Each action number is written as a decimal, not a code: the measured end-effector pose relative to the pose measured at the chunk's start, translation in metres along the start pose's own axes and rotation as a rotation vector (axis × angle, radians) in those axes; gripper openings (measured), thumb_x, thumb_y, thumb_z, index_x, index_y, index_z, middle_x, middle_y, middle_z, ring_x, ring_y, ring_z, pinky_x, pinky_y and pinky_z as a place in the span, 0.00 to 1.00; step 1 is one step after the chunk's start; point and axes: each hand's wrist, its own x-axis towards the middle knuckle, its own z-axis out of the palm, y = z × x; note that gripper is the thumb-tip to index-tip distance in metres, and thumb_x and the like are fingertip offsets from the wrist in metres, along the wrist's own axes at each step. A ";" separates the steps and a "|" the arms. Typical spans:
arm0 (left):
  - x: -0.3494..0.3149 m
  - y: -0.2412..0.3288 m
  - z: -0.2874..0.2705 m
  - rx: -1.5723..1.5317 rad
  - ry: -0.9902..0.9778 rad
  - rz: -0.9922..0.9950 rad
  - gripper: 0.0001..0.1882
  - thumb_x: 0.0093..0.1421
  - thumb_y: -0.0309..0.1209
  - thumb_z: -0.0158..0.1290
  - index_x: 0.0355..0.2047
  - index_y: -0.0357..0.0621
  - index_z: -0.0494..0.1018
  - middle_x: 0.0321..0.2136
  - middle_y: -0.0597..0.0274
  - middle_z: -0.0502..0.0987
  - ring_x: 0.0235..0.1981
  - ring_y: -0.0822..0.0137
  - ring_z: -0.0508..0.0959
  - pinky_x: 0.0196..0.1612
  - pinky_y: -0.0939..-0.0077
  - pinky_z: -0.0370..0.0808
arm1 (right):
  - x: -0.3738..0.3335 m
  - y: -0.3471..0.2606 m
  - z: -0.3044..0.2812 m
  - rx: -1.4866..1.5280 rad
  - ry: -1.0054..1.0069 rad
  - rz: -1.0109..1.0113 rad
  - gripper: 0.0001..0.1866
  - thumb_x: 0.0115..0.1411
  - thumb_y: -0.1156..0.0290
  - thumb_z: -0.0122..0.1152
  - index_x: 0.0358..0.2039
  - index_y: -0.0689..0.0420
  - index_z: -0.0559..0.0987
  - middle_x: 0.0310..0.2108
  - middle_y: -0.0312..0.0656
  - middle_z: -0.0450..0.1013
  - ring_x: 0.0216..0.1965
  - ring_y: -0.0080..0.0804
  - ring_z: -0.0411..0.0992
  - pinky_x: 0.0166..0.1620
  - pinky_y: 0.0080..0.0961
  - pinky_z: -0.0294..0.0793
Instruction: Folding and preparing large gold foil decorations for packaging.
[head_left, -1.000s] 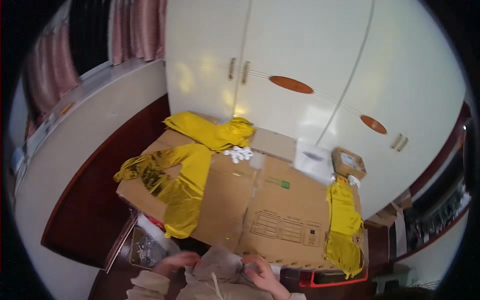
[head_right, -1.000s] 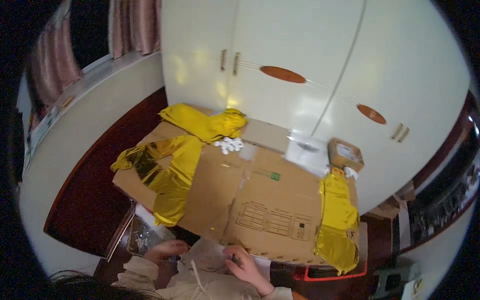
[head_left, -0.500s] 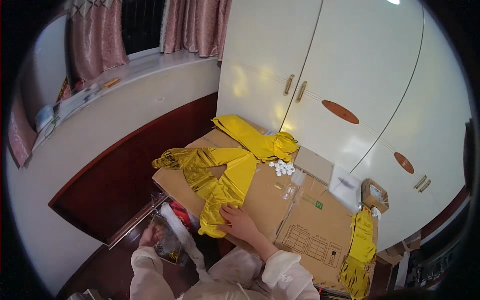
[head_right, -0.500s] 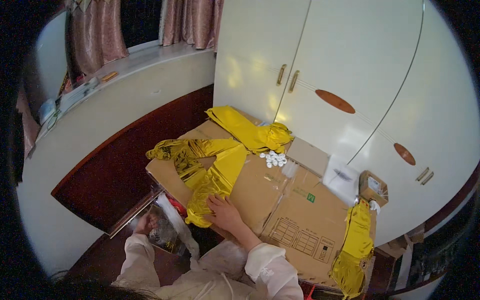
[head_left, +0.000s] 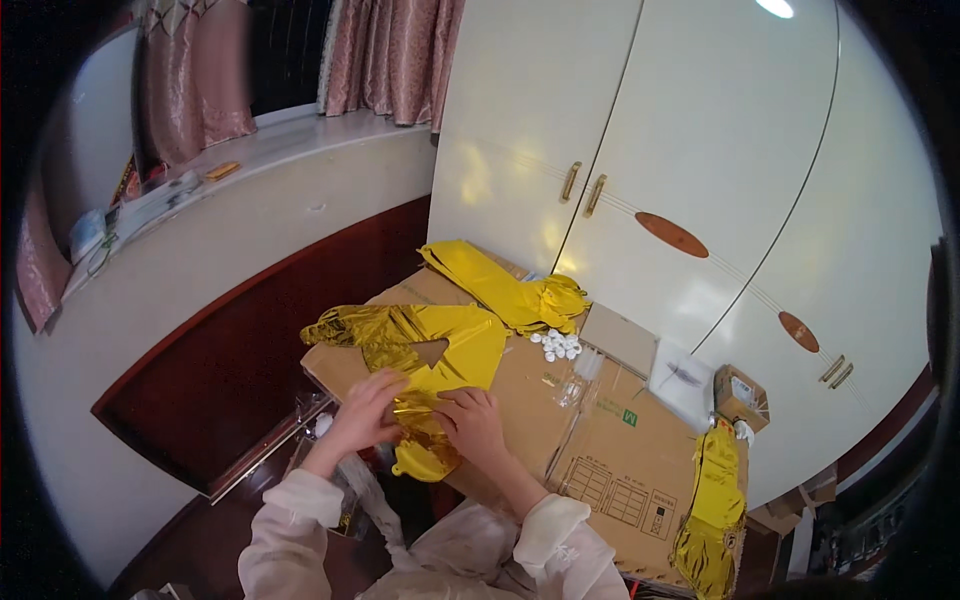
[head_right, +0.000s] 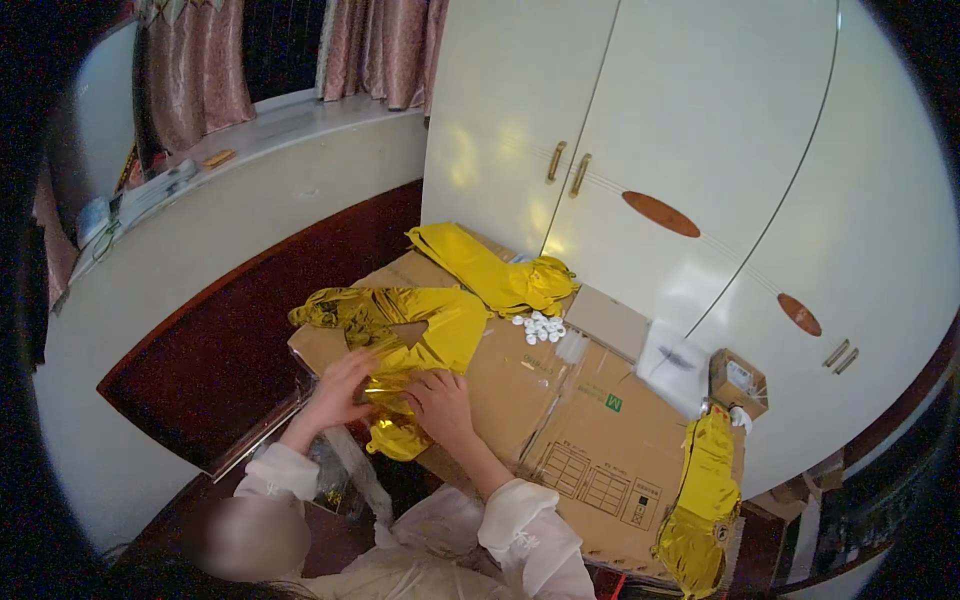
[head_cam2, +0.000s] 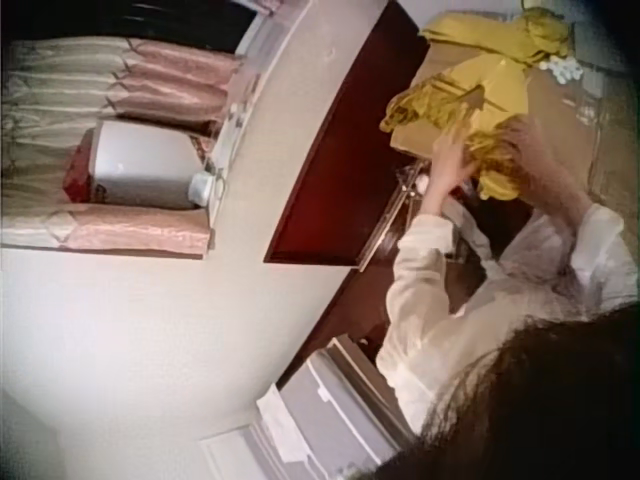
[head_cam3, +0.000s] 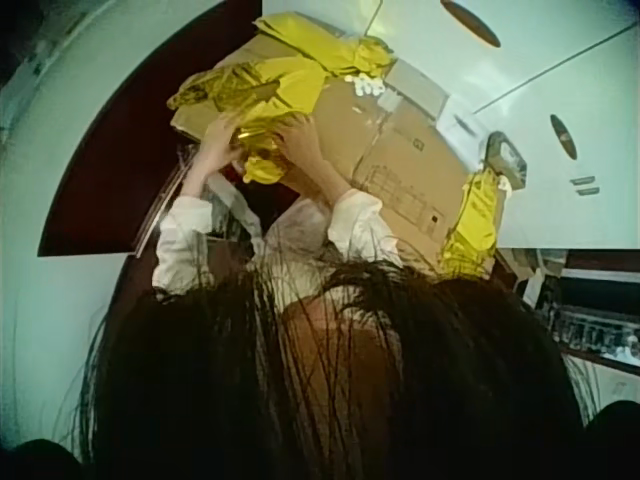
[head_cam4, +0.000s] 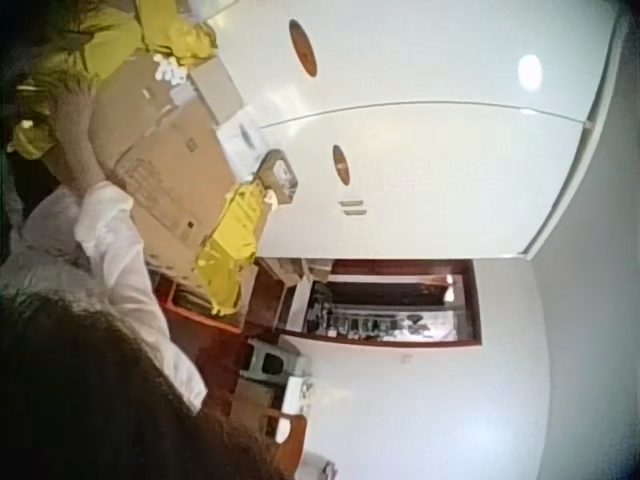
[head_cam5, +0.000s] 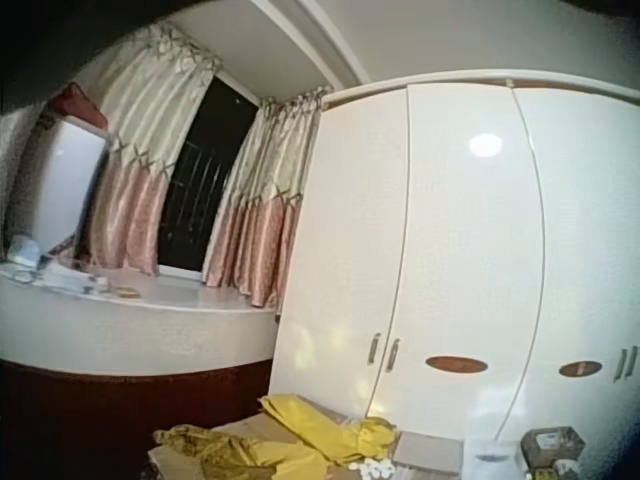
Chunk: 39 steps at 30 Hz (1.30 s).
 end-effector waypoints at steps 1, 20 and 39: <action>0.008 -0.014 0.010 -0.024 -0.026 0.039 0.27 0.44 0.27 0.63 0.48 0.44 0.73 0.44 0.54 0.76 0.52 0.51 0.71 0.56 0.59 0.64 | 0.007 -0.003 -0.001 -0.013 0.044 -0.066 0.09 0.54 0.62 0.64 0.33 0.52 0.82 0.42 0.35 0.75 0.44 0.37 0.70 0.45 0.38 0.67; 0.063 -0.195 0.003 -0.948 0.831 -0.881 0.06 0.62 0.28 0.52 0.36 0.38 0.70 0.22 0.64 0.73 0.14 0.73 0.69 0.16 0.77 0.68 | 0.009 0.100 0.047 -0.298 -0.445 0.359 0.41 0.61 0.37 0.43 0.66 0.52 0.57 0.68 0.49 0.50 0.70 0.45 0.45 0.68 0.47 0.42; 0.016 -0.324 -0.183 -0.722 1.422 -0.571 0.12 0.65 0.38 0.51 0.40 0.42 0.69 0.31 0.64 0.74 0.30 0.72 0.75 0.32 0.79 0.74 | 0.010 0.098 0.042 -0.320 -0.468 0.376 0.41 0.61 0.37 0.40 0.67 0.51 0.57 0.69 0.48 0.49 0.70 0.44 0.43 0.68 0.49 0.39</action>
